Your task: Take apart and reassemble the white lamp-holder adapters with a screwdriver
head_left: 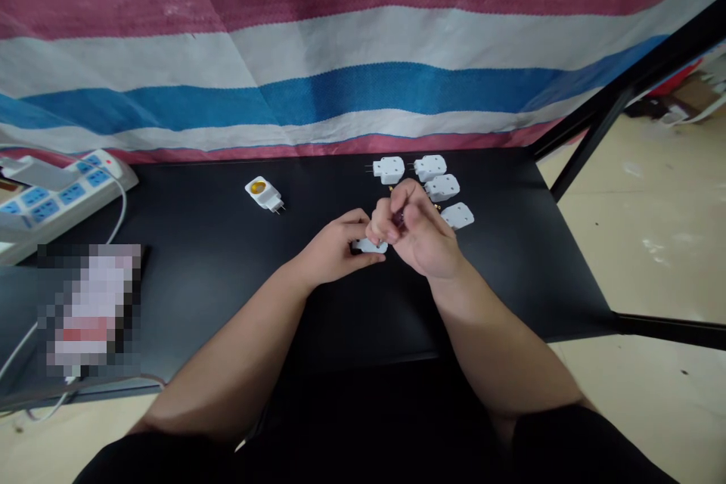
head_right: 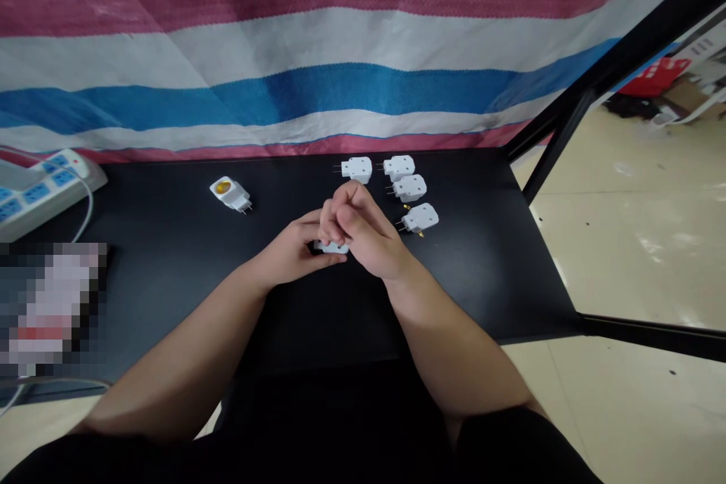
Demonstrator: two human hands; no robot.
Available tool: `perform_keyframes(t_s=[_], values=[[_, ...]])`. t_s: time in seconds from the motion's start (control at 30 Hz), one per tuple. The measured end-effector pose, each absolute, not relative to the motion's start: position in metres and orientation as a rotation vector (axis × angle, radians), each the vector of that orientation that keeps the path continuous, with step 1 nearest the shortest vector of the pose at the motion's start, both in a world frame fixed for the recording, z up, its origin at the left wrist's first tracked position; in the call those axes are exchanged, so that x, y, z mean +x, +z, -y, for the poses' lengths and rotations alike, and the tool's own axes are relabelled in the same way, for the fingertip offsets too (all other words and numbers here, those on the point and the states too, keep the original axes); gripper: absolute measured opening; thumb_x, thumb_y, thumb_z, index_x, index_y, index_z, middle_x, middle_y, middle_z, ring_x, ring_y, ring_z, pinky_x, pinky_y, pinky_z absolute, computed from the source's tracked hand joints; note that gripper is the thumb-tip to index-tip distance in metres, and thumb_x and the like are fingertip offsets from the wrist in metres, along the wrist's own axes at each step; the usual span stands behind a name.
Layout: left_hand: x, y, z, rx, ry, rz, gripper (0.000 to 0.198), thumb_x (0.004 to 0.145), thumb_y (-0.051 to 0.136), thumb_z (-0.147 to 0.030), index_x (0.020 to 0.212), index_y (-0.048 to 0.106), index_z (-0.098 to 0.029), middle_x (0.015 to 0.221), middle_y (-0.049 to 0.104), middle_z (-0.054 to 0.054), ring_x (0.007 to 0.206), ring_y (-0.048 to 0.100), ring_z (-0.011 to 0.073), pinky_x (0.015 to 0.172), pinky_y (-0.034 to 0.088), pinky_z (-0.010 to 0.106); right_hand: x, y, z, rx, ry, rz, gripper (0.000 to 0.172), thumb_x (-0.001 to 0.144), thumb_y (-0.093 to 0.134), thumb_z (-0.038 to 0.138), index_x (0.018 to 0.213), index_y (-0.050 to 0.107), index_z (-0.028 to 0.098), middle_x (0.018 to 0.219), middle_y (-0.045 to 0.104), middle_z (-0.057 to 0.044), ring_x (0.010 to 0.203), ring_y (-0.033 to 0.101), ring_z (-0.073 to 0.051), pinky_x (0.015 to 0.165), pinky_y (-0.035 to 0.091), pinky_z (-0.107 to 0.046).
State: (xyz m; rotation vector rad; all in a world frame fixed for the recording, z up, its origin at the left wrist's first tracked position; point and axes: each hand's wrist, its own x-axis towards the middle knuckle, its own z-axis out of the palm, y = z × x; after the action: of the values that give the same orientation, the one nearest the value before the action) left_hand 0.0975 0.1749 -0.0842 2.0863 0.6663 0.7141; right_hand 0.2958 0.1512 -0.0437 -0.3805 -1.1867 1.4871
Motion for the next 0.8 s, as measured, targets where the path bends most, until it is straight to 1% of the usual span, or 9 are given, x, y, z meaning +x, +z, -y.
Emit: perform_keyframes(t_s=[0.07,0.13,0.23,0.3,0.37,0.43,0.53,0.7,0.8], values=[[0.097,-0.085,-0.175,2.085,0.719,-0.67,0.021,0.095,0.089,-0.035,0.111,0.081,-0.022,0.117,0.071,0.009,0.109,0.072,0.0254,0.099,0.061,0.043,0.298,-0.042,-0.152,-0.414,1.49,1.199,0.037,0.106,0.072,0.061,0.096,0.062,0.026,0.084,0.062,0.002,0.07,0.058,-0.015,0.07,0.055,-0.034],[0.097,-0.084,-0.175,2.089,0.712,-0.671,0.022,0.096,0.088,-0.036,0.113,0.081,-0.023,0.115,0.07,0.008,0.108,0.072,0.0249,0.097,0.061,0.042,0.301,-0.04,-0.152,-0.467,1.517,1.203,0.045,0.108,0.066,0.064,0.087,0.062,0.025,0.081,0.06,0.001,0.068,0.057,-0.015,0.07,0.055,-0.035],[0.097,-0.083,-0.175,2.089,0.693,-0.671,0.021,0.097,0.087,-0.036,0.114,0.083,-0.024,0.11,0.068,0.006,0.101,0.07,0.0229,0.091,0.061,0.039,0.301,-0.038,-0.151,-0.484,1.551,1.135,0.056,0.11,0.055,0.074,0.081,0.055,0.026,0.057,0.04,0.009,0.052,0.038,-0.012,0.065,0.051,-0.034],[0.097,-0.083,-0.175,2.092,0.689,-0.674,0.024,0.097,0.087,-0.036,0.117,0.083,-0.024,0.109,0.067,0.006,0.1,0.069,0.0224,0.089,0.06,0.038,0.296,-0.038,-0.151,-0.473,1.517,1.057,0.055,0.106,0.058,0.078,0.085,0.051,0.028,0.054,0.032,0.012,0.049,0.03,-0.012,0.061,0.047,-0.032],[0.097,-0.084,-0.175,2.099,0.696,-0.67,0.027,0.096,0.088,-0.035,0.12,0.083,-0.024,0.11,0.068,0.006,0.102,0.07,0.0231,0.092,0.06,0.039,0.291,-0.04,-0.152,-0.471,1.459,1.017,0.053,0.101,0.071,0.075,0.088,0.048,0.029,0.058,0.037,0.012,0.051,0.034,-0.012,0.06,0.045,-0.031],[0.097,-0.086,-0.176,2.094,0.707,-0.665,0.026,0.096,0.088,-0.035,0.119,0.082,-0.024,0.114,0.069,0.007,0.106,0.071,0.0242,0.096,0.061,0.041,0.288,-0.043,-0.153,-0.479,1.434,1.026,0.051,0.096,0.081,0.069,0.089,0.049,0.029,0.068,0.048,0.009,0.058,0.044,-0.013,0.062,0.048,-0.031],[0.097,-0.086,-0.176,2.08,0.71,-0.663,0.024,0.096,0.089,-0.036,0.114,0.082,-0.023,0.118,0.069,0.008,0.108,0.071,0.0247,0.099,0.061,0.043,0.289,-0.043,-0.154,-0.502,1.471,1.055,0.049,0.1,0.076,0.069,0.085,0.056,0.027,0.074,0.053,0.005,0.063,0.051,-0.013,0.064,0.051,-0.032],[0.097,-0.084,-0.176,2.104,0.698,-0.669,0.027,0.096,0.089,-0.035,0.119,0.083,-0.023,0.108,0.068,0.006,0.101,0.07,0.0229,0.093,0.059,0.04,0.295,-0.037,-0.153,-0.587,1.559,0.995,0.066,0.102,0.053,0.088,0.074,0.051,0.028,0.05,0.025,0.011,0.047,0.027,-0.013,0.054,0.04,-0.031],[0.097,-0.084,-0.175,2.088,0.705,-0.661,0.027,0.096,0.088,-0.034,0.122,0.084,-0.024,0.111,0.068,0.007,0.102,0.071,0.0221,0.095,0.06,0.039,0.297,-0.032,-0.154,-0.697,1.555,0.922,0.07,0.098,0.053,0.093,0.074,0.045,0.028,0.048,0.019,0.012,0.046,0.019,-0.013,0.052,0.034,-0.03]])
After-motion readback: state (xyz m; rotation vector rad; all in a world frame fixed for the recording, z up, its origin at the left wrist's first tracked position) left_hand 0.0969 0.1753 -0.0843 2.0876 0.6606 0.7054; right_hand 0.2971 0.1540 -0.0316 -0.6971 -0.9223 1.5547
